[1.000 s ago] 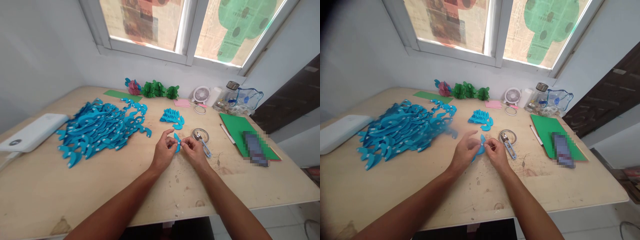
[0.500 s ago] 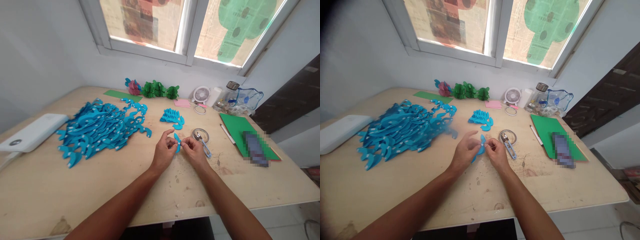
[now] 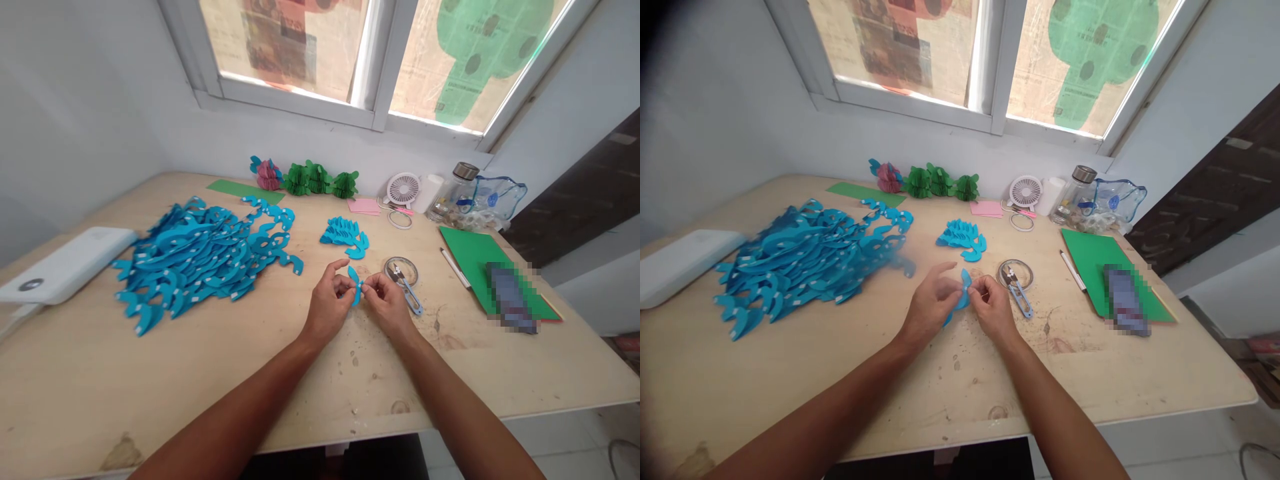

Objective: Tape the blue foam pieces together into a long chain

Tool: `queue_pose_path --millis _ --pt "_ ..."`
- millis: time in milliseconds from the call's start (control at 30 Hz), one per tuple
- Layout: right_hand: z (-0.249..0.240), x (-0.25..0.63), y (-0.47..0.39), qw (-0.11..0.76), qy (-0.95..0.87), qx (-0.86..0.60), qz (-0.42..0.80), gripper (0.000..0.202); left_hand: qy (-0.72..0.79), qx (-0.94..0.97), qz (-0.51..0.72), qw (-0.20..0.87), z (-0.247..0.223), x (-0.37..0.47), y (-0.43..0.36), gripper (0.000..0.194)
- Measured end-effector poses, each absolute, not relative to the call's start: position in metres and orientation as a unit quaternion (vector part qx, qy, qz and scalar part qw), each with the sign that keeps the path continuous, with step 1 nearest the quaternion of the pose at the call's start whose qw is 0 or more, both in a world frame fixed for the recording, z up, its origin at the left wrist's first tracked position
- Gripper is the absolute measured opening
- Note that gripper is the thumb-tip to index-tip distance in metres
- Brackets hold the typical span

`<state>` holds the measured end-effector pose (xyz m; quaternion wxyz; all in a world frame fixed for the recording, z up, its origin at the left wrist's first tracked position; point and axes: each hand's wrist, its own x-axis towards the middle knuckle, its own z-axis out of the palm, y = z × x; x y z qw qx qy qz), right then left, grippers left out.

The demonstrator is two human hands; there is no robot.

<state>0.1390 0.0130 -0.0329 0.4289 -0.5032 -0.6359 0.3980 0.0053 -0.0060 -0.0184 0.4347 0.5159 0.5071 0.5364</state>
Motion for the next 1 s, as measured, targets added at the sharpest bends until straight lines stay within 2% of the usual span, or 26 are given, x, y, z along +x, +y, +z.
queue_pose_path --millis 1000 --pt "-0.0367 0.1392 0.0145 0.425 -0.624 -0.518 0.402 0.01 0.489 0.57 0.523 0.404 -0.0218 0.0062 -0.0064 0.047"
